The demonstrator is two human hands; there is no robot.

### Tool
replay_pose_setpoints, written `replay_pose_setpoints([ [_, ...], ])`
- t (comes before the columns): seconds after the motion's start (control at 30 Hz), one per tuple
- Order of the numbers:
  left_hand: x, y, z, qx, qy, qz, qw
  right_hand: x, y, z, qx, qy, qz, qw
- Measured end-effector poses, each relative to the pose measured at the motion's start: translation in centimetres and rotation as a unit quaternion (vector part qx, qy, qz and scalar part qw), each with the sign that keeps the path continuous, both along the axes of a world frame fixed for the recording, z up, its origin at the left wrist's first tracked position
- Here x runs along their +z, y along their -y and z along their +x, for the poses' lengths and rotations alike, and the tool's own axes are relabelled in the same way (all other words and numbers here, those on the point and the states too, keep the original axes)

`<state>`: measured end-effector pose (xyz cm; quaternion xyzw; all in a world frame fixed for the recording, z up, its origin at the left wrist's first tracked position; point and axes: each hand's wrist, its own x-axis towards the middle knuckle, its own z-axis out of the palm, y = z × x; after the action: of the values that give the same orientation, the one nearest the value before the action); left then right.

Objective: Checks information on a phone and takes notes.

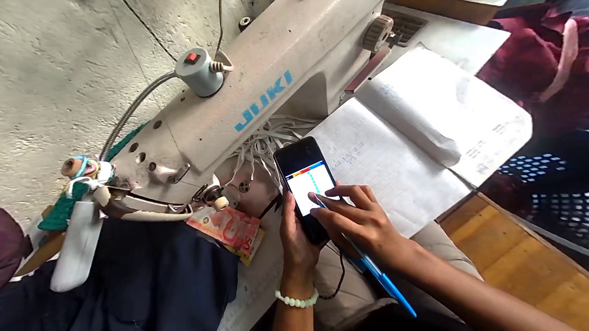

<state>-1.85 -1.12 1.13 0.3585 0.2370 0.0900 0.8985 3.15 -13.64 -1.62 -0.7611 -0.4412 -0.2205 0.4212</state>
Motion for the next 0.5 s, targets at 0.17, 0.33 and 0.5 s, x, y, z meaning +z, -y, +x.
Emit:
replay_pose_setpoints([
  [0.17,0.0,0.0,-0.1,0.000,0.008,0.022,1.000,0.1,-0.5,0.0,0.020,-0.001,0.001,1.000],
  [0.33,-0.1,0.0,-0.1,0.005,0.002,0.024,1.000,0.1,-0.4,0.0,0.008,0.006,-0.012,1.000],
  [0.5,-0.4,-0.2,0.0,-0.004,0.006,0.017,1.000,-0.2,0.9,0.6,-0.032,0.011,-0.019,0.999],
])
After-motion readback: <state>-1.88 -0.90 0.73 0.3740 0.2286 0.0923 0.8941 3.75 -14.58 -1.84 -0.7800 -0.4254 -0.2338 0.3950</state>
